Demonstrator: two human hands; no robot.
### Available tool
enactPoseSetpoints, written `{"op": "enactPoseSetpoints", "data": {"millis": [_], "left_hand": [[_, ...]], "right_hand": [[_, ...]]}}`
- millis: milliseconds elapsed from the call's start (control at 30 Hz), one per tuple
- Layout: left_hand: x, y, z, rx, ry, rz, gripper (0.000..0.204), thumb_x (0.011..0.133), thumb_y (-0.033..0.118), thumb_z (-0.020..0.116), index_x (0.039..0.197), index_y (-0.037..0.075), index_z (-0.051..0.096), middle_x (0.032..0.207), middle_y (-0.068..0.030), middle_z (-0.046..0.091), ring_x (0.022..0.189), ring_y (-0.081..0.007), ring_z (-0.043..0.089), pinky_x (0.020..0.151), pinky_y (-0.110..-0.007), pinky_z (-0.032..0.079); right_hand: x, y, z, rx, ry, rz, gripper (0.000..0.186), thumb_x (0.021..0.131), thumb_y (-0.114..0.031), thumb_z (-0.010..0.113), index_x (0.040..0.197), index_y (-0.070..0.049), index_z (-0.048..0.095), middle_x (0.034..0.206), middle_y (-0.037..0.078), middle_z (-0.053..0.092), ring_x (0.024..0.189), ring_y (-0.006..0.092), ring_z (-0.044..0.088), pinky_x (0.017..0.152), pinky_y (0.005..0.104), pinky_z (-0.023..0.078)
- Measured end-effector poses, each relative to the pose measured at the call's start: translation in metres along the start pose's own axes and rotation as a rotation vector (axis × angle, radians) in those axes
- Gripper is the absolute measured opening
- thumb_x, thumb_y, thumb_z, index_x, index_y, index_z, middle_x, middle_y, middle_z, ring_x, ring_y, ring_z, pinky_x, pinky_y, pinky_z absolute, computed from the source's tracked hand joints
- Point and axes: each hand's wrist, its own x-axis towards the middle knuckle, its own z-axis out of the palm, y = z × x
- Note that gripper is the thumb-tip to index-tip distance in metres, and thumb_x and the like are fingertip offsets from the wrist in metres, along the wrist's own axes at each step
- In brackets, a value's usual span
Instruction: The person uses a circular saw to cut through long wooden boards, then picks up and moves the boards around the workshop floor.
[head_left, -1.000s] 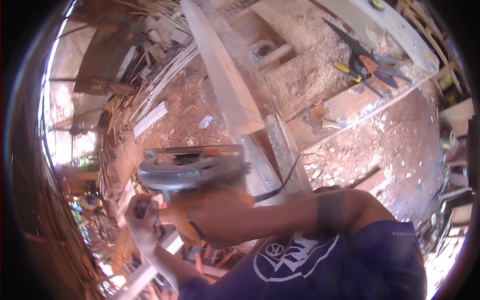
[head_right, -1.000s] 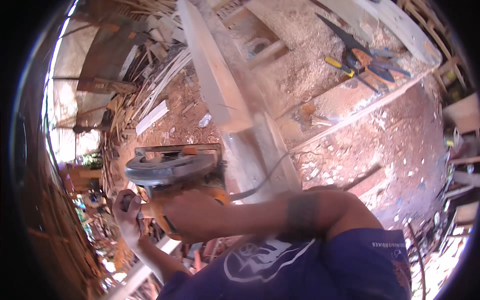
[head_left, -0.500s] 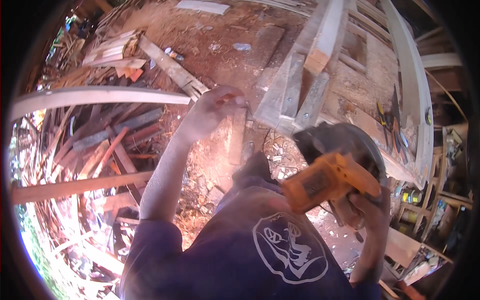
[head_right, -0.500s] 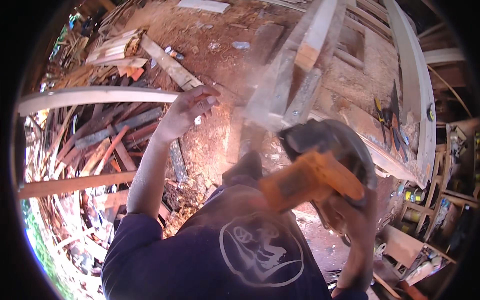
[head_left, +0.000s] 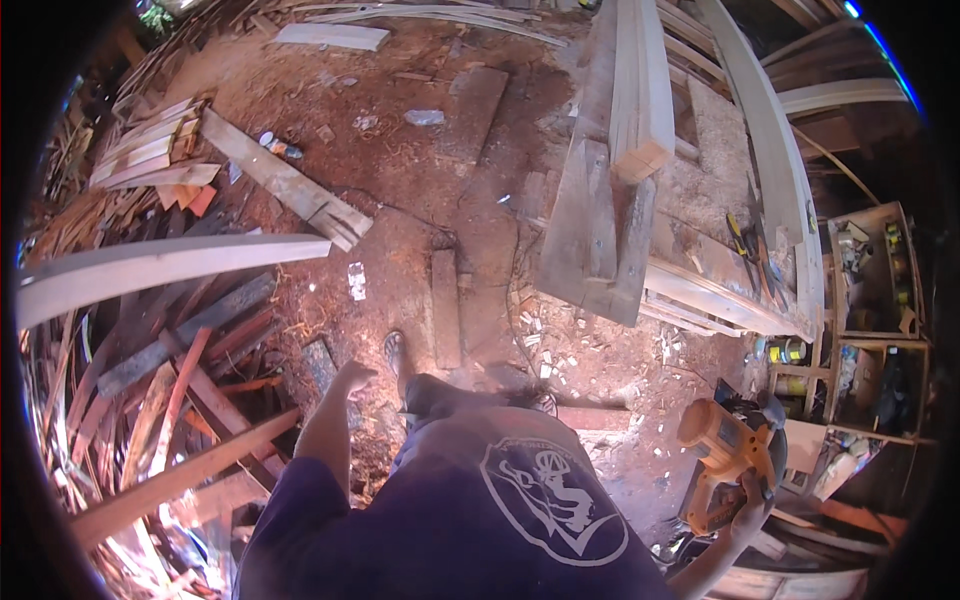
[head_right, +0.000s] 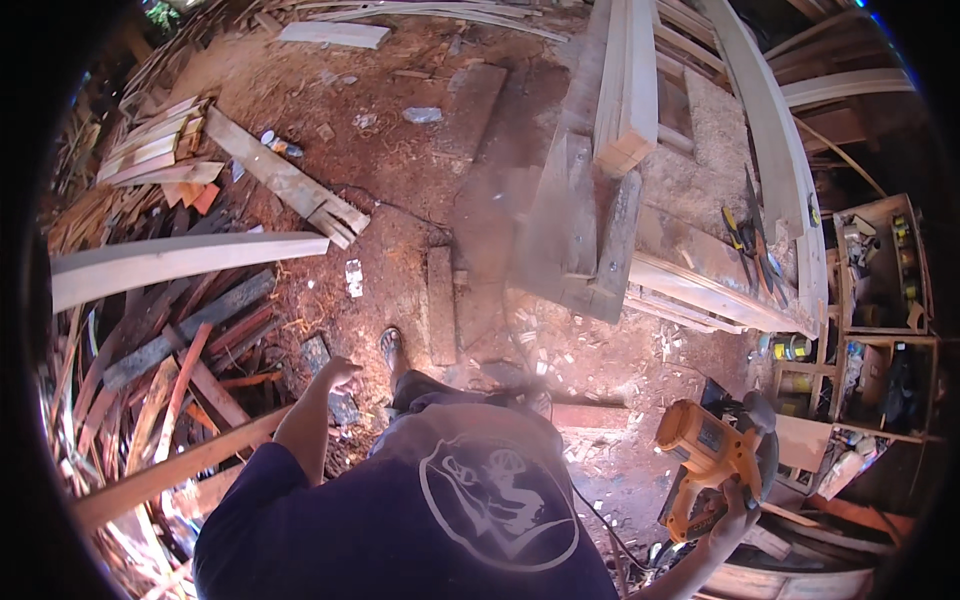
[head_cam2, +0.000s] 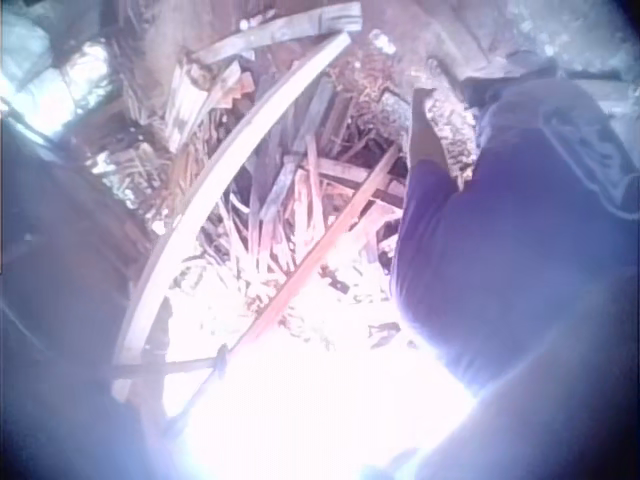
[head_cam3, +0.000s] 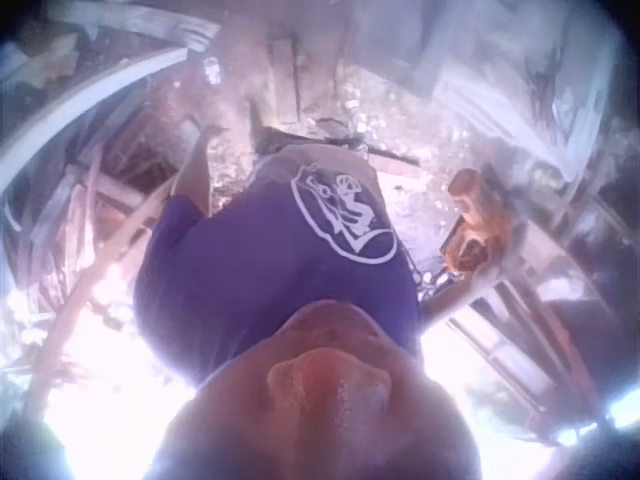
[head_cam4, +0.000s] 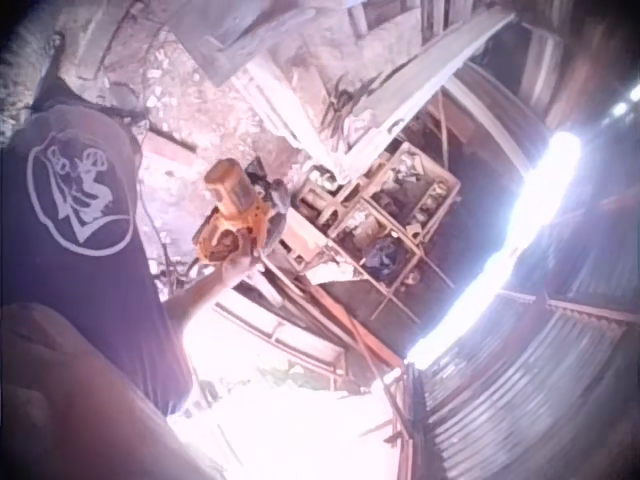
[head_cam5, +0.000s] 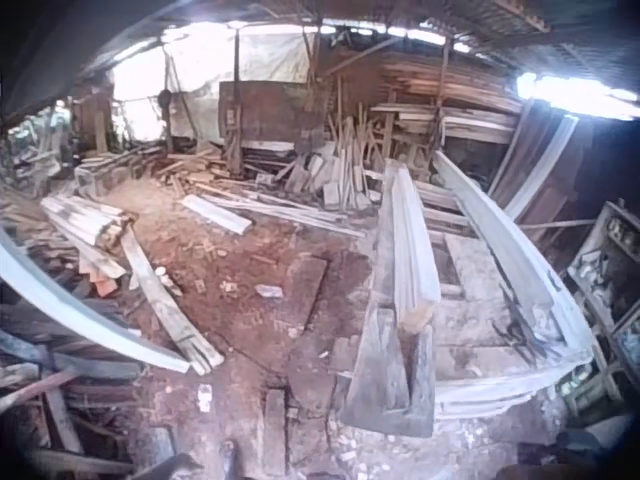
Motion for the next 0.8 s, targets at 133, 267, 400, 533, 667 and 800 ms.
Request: {"op": "enactPoseSetpoints", "data": {"millis": [133,267,400,533,667,800], "left_hand": [[0.047,0.014,-0.098,0.053,0.052,0.089,0.034,0.095,0.034,0.070,0.113,0.005,0.068,0.078,-0.0119,0.070,0.060,-0.0230,0.067,0.052,-0.038,0.056],[0.089,0.049,-0.209,0.028,0.073,0.200,0.030,0.095,0.033,0.068,0.107,0.006,0.069,0.076,-0.0086,0.069,0.061,-0.0218,0.068,0.049,-0.035,0.053],[0.119,0.089,-0.288,0.008,0.136,0.279,0.029,0.095,0.030,0.067,0.108,0.005,0.068,0.075,-0.0088,0.069,0.059,-0.0200,0.067,0.047,-0.034,0.051],[0.149,0.128,-0.300,0.005,0.145,0.375,0.030,0.094,0.030,0.068,0.107,0.003,0.068,0.075,-0.0115,0.069,0.057,-0.0194,0.067,0.046,-0.033,0.052],[0.195,0.142,-0.297,-0.088,-0.103,0.440,0.028,0.094,0.028,0.070,0.106,0.003,0.070,0.076,-0.0139,0.070,0.058,-0.0220,0.067,0.050,-0.037,0.054],[0.175,0.186,-0.211,0.166,-0.211,0.485,0.032,0.093,0.034,0.072,0.104,0.004,0.072,0.078,-0.0125,0.073,0.066,-0.0215,0.070,0.060,-0.037,0.056]], "right_hand": [[-0.094,-0.027,0.055,0.112,0.178,0.093,0.018,0.086,-0.011,0.069,0.101,-0.002,0.068,0.073,0.002,0.061,0.049,0.0069,0.051,0.044,0.0220,0.040],[-0.146,-0.037,0.090,0.243,0.136,0.113,0.022,0.088,-0.017,0.069,0.105,-0.004,0.067,0.076,0.000,0.061,0.049,0.0066,0.051,0.045,0.0224,0.042],[-0.200,-0.065,0.156,0.194,0.203,0.128,0.020,0.089,-0.016,0.068,0.105,-0.005,0.065,0.076,-0.001,0.059,0.052,0.0063,0.053,0.048,0.0212,0.044],[-0.220,-0.078,0.201,0.202,0.238,0.143,0.022,0.088,-0.011,0.066,0.108,-0.002,0.063,0.078,0.002,0.061,0.051,0.0069,0.053,0.048,0.0213,0.045],[-0.222,-0.095,0.249,0.179,0.193,0.183,0.024,0.087,-0.010,0.066,0.110,-0.001,0.063,0.081,0.005,0.062,0.052,0.0102,0.054,0.048,0.0240,0.046],[-0.204,-0.114,0.292,0.127,0.243,0.149,0.028,0.085,-0.014,0.071,0.108,-0.001,0.063,0.079,0.004,0.060,0.053,0.0120,0.055,0.049,0.0262,0.046]]}}
